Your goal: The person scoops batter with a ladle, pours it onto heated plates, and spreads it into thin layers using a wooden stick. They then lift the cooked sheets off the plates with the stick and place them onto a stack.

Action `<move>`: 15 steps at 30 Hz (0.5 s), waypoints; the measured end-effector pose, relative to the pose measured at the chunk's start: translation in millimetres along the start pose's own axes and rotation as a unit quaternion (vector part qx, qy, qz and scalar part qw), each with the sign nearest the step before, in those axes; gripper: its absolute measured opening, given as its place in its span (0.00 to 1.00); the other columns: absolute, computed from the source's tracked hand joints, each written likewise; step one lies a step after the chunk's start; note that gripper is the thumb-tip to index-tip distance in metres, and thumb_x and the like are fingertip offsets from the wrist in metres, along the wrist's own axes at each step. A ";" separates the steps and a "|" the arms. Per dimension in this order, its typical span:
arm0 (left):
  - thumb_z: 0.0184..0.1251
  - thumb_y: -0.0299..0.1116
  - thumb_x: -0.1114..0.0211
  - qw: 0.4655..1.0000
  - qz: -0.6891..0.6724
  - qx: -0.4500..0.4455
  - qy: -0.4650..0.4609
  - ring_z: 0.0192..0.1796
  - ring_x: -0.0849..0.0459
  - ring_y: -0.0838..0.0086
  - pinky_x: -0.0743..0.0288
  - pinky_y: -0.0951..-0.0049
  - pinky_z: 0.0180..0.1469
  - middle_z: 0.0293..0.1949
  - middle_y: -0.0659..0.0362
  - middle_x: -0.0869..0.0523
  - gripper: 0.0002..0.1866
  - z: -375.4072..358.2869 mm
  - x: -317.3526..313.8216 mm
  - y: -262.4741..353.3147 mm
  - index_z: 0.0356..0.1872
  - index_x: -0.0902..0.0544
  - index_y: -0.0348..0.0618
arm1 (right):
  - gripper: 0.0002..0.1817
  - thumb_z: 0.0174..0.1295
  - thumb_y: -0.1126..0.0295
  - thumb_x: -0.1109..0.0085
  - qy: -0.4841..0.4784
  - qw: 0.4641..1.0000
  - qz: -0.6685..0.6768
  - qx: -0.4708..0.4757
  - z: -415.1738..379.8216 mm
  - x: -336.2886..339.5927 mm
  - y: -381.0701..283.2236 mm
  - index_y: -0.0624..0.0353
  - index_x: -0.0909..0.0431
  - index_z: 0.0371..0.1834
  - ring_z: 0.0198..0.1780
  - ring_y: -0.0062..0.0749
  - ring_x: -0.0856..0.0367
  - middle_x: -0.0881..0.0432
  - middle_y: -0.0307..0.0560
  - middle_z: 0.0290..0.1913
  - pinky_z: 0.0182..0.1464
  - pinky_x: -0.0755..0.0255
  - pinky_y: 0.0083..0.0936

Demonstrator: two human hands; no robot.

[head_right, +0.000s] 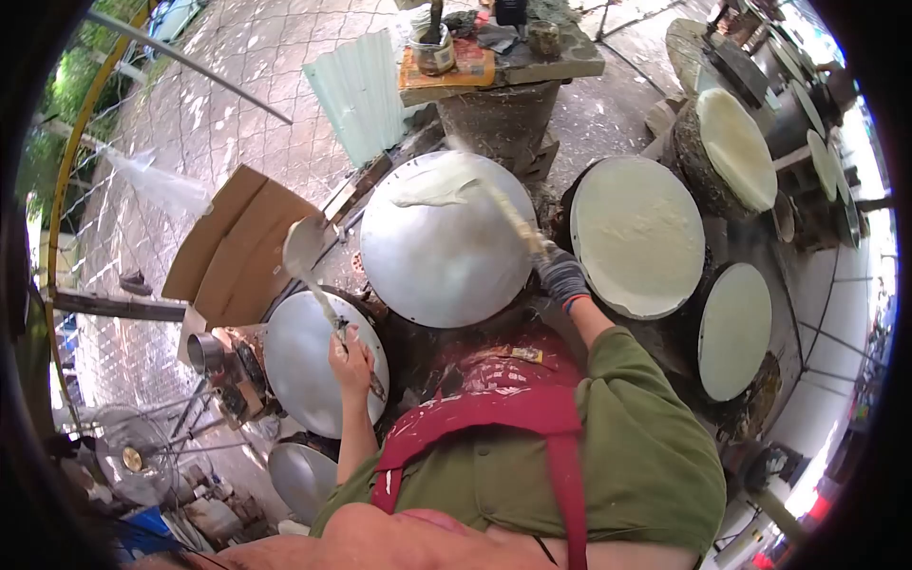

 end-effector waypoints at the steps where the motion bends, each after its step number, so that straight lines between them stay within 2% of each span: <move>1: 0.72 0.33 0.51 0.999 -0.023 0.010 0.028 0.10 0.40 0.84 0.47 0.81 0.12 0.13 0.67 0.36 0.09 -11.4 5.5 3.5 0.37 0.29 0.37 | 0.18 0.62 0.55 0.47 -0.027 0.996 0.082 -0.035 3.2 -2.5 12.0 0.55 0.23 0.48 0.35 0.48 0.19 0.19 0.53 0.32 0.35 0.27 0.39; 3: 0.72 0.34 0.52 0.998 -0.020 0.053 0.025 0.11 0.39 0.85 0.46 0.82 0.11 0.15 0.66 0.35 0.09 -21.4 7.0 1.0 0.37 0.29 0.38 | 0.17 0.63 0.57 0.48 -0.140 0.989 -0.006 0.052 2.1 -43.5 -5.1 0.55 0.24 0.50 0.36 0.46 0.19 0.19 0.54 0.34 0.36 0.27 0.37; 5: 0.71 0.33 0.50 0.996 0.002 0.082 0.019 0.14 0.36 0.86 0.44 0.84 0.11 0.19 0.65 0.31 0.07 -30.7 20.0 -18.9 0.37 0.28 0.41 | 0.17 0.64 0.59 0.48 -0.216 0.975 -0.039 0.043 -6.3 -64.9 -24.9 0.55 0.25 0.51 0.36 0.43 0.20 0.19 0.54 0.35 0.37 0.27 0.35; 7: 0.73 0.35 0.52 0.994 0.008 0.089 0.060 0.11 0.39 0.84 0.46 0.82 0.11 0.15 0.66 0.35 0.10 -41.3 27.1 -27.7 0.37 0.29 0.37 | 0.16 0.64 0.61 0.47 -0.248 0.967 -0.013 -0.060 -11.1 -54.4 -47.3 0.54 0.25 0.52 0.36 0.40 0.20 0.19 0.54 0.35 0.36 0.27 0.33; 9: 0.73 0.35 0.53 0.991 0.011 0.093 0.098 0.09 0.40 0.83 0.47 0.81 0.11 0.12 0.66 0.37 0.12 -50.3 33.0 -26.6 0.36 0.30 0.35 | 0.14 0.64 0.60 0.47 -0.103 0.983 0.002 0.151 27.3 -28.7 -13.9 0.54 0.22 0.49 0.26 0.25 0.26 0.20 0.43 0.25 0.30 0.31 0.27; 11: 0.73 0.35 0.52 0.987 0.010 0.093 0.134 0.09 0.40 0.83 0.47 0.81 0.11 0.13 0.66 0.37 0.12 -60.1 33.4 -20.3 0.35 0.29 0.35 | 0.18 0.62 0.52 0.45 -0.119 0.958 0.259 0.015 35.1 19.3 -32.3 0.54 0.21 0.46 0.30 0.24 0.26 0.20 0.41 0.28 0.34 0.30 0.25; 14: 0.70 0.33 0.48 0.986 0.015 0.095 0.135 0.09 0.37 0.83 0.44 0.82 0.09 0.14 0.66 0.34 0.06 -66.9 21.3 -22.1 0.35 0.30 0.41 | 0.21 0.62 0.53 0.45 -0.263 0.963 0.044 -0.035 52.3 -39.1 14.4 0.55 0.23 0.51 0.34 0.25 0.26 0.18 0.46 0.33 0.39 0.30 0.24; 15: 0.70 0.32 0.48 0.985 0.008 0.103 0.135 0.09 0.37 0.83 0.44 0.81 0.09 0.14 0.66 0.34 0.06 -69.5 16.7 -27.3 0.34 0.31 0.42 | 0.21 0.61 0.53 0.45 -0.280 0.959 0.044 -0.004 48.8 -46.9 3.7 0.56 0.23 0.50 0.33 0.25 0.26 0.18 0.46 0.32 0.38 0.30 0.24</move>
Point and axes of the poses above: each hand's wrist, its own z-axis towards the middle knuckle, its own x-axis out of the back of the hand, y = z × x, the point moved 9 cm from there along z, towards the middle knuckle
